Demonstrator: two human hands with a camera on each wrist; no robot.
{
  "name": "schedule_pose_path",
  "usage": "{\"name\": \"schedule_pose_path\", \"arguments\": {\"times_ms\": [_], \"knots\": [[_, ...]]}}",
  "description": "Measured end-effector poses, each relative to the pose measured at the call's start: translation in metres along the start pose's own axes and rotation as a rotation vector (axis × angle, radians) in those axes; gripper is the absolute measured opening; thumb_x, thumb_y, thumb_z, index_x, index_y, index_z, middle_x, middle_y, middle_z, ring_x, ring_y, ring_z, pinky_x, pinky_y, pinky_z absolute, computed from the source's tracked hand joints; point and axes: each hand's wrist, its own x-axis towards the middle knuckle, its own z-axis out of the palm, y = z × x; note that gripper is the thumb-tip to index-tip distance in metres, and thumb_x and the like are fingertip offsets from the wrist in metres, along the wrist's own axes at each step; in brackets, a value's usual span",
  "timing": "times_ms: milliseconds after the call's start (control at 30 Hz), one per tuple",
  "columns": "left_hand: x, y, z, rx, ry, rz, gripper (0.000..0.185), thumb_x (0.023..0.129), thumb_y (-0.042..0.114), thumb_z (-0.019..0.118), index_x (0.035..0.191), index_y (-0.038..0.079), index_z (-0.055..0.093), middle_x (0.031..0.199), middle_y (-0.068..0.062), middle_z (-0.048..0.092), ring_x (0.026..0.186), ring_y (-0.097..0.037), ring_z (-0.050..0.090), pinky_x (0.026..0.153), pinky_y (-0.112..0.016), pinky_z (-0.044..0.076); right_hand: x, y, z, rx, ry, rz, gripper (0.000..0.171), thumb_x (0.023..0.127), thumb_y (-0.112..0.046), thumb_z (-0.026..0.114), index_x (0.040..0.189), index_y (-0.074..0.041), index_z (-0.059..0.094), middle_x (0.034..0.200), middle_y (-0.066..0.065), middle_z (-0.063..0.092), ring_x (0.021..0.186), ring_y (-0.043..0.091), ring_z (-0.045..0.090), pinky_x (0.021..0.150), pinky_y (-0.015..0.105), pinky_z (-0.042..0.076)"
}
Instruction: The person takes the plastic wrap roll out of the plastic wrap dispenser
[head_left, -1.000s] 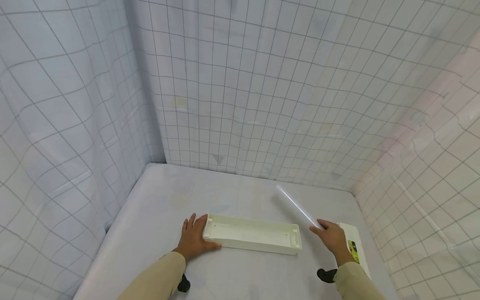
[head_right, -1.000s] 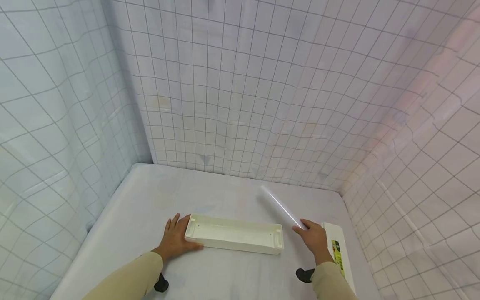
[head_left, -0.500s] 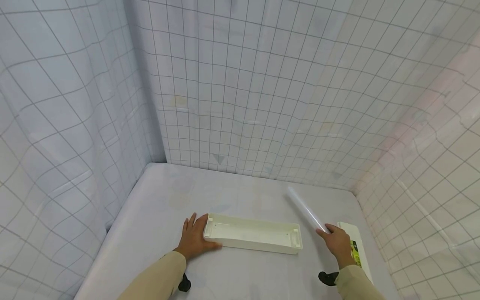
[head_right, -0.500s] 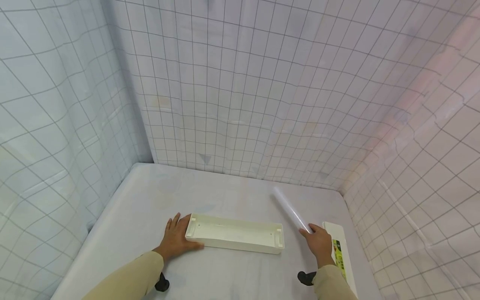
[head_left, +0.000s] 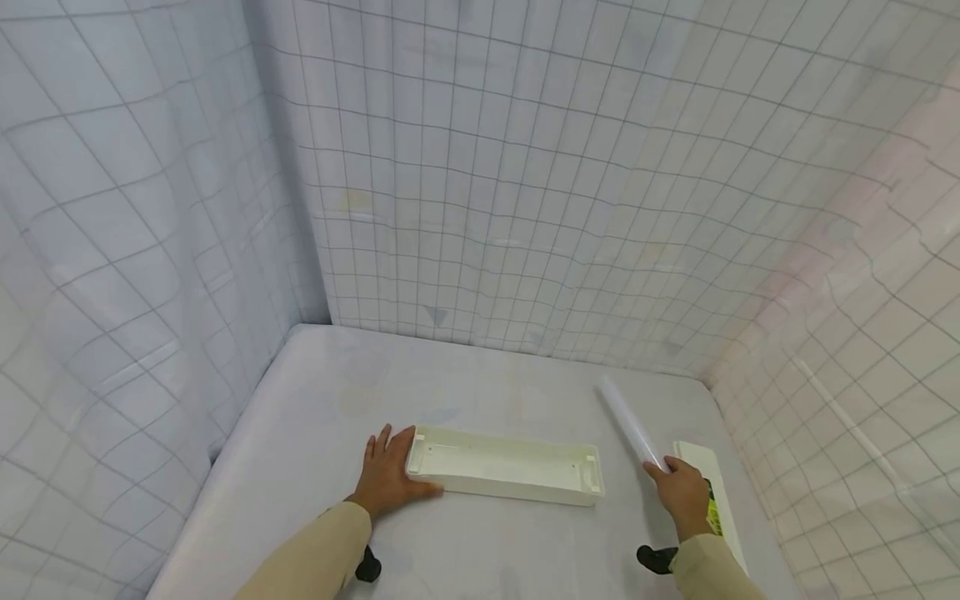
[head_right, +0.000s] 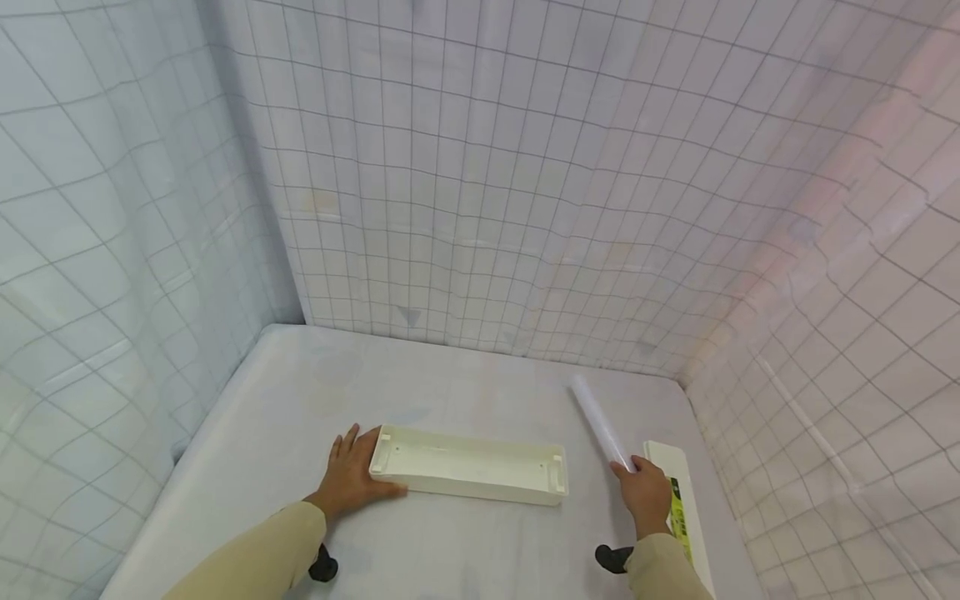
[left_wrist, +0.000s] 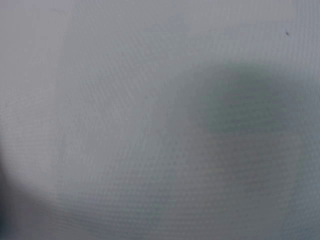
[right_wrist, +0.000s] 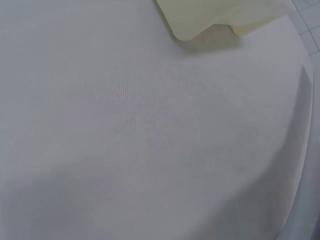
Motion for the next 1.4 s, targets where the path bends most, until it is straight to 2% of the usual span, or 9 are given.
{"name": "schedule_pose_path", "arguments": {"times_ms": [233,333,700,867,1133,1400], "knots": [[-0.001,0.0,-0.001,0.014,0.02,0.019,0.119,0.058,0.064,0.091,0.153,0.011,0.041,0.151,-0.014,0.053,0.153,-0.05,0.021,0.125,-0.066,0.007,-0.004,0.002,0.001,-0.008,0.071,0.017,0.065,0.095,-0.039,0.065,0.136,0.011,0.055,0.139,0.036,0.054,0.124,0.056,0.053,0.101,0.062,0.047],[0.0,-0.001,0.0,0.014,0.005,0.009,0.119,0.059,0.066,0.09,0.154,0.013,0.04,0.152,-0.012,0.052,0.154,-0.048,0.019,0.126,-0.065,0.005,-0.005,0.002,0.001,-0.006,0.093,0.039,0.063,0.095,-0.036,0.065,0.134,0.013,0.055,0.139,0.037,0.054,0.123,0.057,0.052,0.102,0.063,0.046],[0.001,-0.001,0.0,0.003,-0.012,0.004,0.12,0.06,0.067,0.089,0.155,0.013,0.039,0.153,-0.011,0.051,0.155,-0.046,0.018,0.126,-0.065,0.004,-0.007,-0.003,0.002,0.008,0.078,0.084,0.062,0.097,-0.033,0.064,0.135,0.015,0.053,0.138,0.039,0.052,0.125,0.058,0.049,0.104,0.065,0.044],[0.0,0.0,-0.001,0.005,-0.007,0.003,0.12,0.06,0.067,0.089,0.154,0.013,0.039,0.153,-0.011,0.051,0.155,-0.046,0.018,0.126,-0.065,0.005,-0.009,-0.003,0.006,-0.001,0.066,0.082,0.061,0.097,-0.033,0.064,0.133,0.016,0.055,0.135,0.039,0.054,0.123,0.057,0.052,0.103,0.064,0.046],[-0.002,0.002,0.0,0.012,-0.007,0.0,0.119,0.06,0.064,0.09,0.154,0.012,0.04,0.152,-0.012,0.052,0.155,-0.047,0.019,0.126,-0.065,0.006,-0.011,0.0,0.014,0.037,0.049,0.134,0.06,0.098,-0.032,0.063,0.133,0.016,0.054,0.133,0.038,0.056,0.122,0.054,0.054,0.103,0.063,0.047],[-0.002,0.004,-0.001,0.014,0.028,0.021,0.117,0.059,0.061,0.092,0.152,0.011,0.042,0.149,-0.013,0.054,0.152,-0.049,0.023,0.124,-0.066,0.008,-0.009,-0.001,0.015,0.073,0.034,0.152,0.061,0.098,-0.032,0.063,0.134,0.016,0.052,0.134,0.038,0.055,0.123,0.054,0.053,0.103,0.063,0.046]]}}
